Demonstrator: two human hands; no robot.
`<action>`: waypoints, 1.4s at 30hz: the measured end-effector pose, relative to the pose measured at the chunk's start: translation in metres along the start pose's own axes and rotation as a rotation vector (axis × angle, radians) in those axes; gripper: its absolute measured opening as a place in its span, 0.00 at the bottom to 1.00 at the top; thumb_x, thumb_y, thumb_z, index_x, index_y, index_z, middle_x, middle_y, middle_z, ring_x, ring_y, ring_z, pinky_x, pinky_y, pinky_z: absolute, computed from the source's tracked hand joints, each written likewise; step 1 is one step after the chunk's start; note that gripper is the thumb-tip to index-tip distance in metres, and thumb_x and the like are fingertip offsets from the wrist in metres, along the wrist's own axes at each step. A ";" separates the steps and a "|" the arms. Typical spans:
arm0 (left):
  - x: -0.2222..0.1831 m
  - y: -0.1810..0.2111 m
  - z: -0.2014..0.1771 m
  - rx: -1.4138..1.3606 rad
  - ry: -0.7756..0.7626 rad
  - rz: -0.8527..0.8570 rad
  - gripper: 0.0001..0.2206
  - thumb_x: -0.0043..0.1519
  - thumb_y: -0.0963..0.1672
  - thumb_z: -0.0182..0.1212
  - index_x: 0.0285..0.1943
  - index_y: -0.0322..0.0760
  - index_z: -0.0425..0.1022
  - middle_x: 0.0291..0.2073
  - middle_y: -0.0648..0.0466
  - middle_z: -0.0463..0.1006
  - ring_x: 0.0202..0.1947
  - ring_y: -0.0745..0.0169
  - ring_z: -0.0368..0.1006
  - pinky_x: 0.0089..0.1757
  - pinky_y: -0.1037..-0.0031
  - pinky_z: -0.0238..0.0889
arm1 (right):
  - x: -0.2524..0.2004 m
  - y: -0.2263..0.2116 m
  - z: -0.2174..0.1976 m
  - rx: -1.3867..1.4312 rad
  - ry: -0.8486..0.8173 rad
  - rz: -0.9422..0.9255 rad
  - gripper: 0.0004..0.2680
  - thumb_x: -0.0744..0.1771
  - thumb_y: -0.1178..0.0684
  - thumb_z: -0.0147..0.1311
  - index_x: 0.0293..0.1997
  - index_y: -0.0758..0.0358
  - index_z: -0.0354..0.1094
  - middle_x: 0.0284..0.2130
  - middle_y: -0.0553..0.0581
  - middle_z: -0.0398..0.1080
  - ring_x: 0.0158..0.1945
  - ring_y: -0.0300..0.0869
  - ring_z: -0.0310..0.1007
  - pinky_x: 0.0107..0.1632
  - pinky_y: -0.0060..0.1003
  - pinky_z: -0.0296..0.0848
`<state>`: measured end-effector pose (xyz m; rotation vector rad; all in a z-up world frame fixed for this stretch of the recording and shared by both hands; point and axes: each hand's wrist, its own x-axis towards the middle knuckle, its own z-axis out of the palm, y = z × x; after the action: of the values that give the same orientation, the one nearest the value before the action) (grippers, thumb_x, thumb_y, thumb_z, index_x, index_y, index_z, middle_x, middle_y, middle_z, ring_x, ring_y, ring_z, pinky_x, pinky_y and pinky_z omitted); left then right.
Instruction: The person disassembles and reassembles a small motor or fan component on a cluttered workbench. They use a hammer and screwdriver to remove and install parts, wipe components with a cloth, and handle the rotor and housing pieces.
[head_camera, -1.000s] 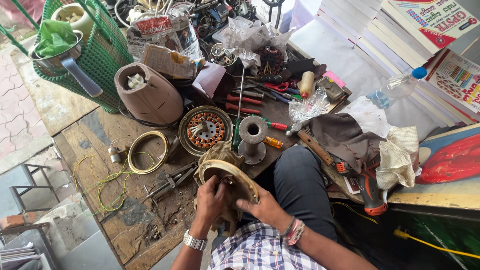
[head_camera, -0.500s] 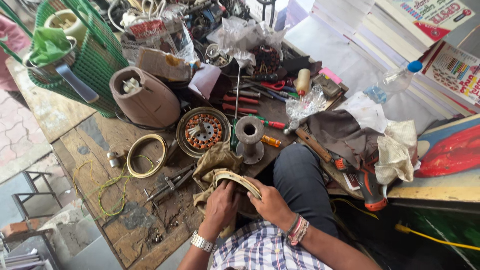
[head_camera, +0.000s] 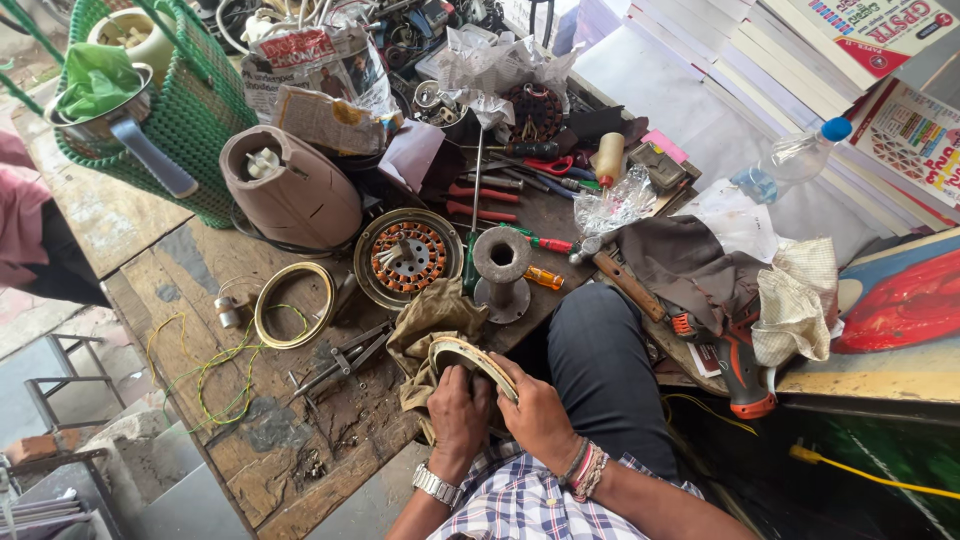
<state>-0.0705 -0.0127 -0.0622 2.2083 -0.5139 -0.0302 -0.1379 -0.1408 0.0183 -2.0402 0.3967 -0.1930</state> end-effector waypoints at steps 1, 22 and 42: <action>0.002 -0.002 0.002 -0.001 -0.010 -0.041 0.08 0.58 0.41 0.61 0.34 0.29 0.69 0.27 0.43 0.74 0.24 0.43 0.72 0.29 0.55 0.65 | 0.001 0.000 0.001 -0.001 0.004 0.000 0.18 0.65 0.61 0.54 0.64 0.62 0.64 0.38 0.69 0.78 0.41 0.58 0.80 0.40 0.46 0.78; 0.064 0.015 -0.049 -0.277 -0.317 -0.379 0.14 0.64 0.49 0.62 0.44 0.31 0.75 0.32 0.45 0.82 0.32 0.59 0.78 0.35 0.66 0.70 | 0.035 0.027 -0.013 0.272 0.094 0.037 0.14 0.69 0.58 0.56 0.62 0.69 0.68 0.47 0.59 0.78 0.49 0.39 0.77 0.52 0.34 0.75; 0.036 -0.017 -0.005 -0.148 -0.040 -0.059 0.09 0.63 0.42 0.60 0.48 0.30 0.75 0.34 0.38 0.81 0.35 0.34 0.77 0.36 0.56 0.69 | 0.027 0.010 -0.008 -0.142 -0.049 -0.208 0.23 0.62 0.64 0.58 0.67 0.63 0.63 0.56 0.67 0.73 0.55 0.58 0.75 0.55 0.44 0.76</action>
<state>-0.0309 -0.0132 -0.0660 2.0809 -0.4541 -0.1395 -0.1169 -0.1616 0.0127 -2.2215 0.1709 -0.2466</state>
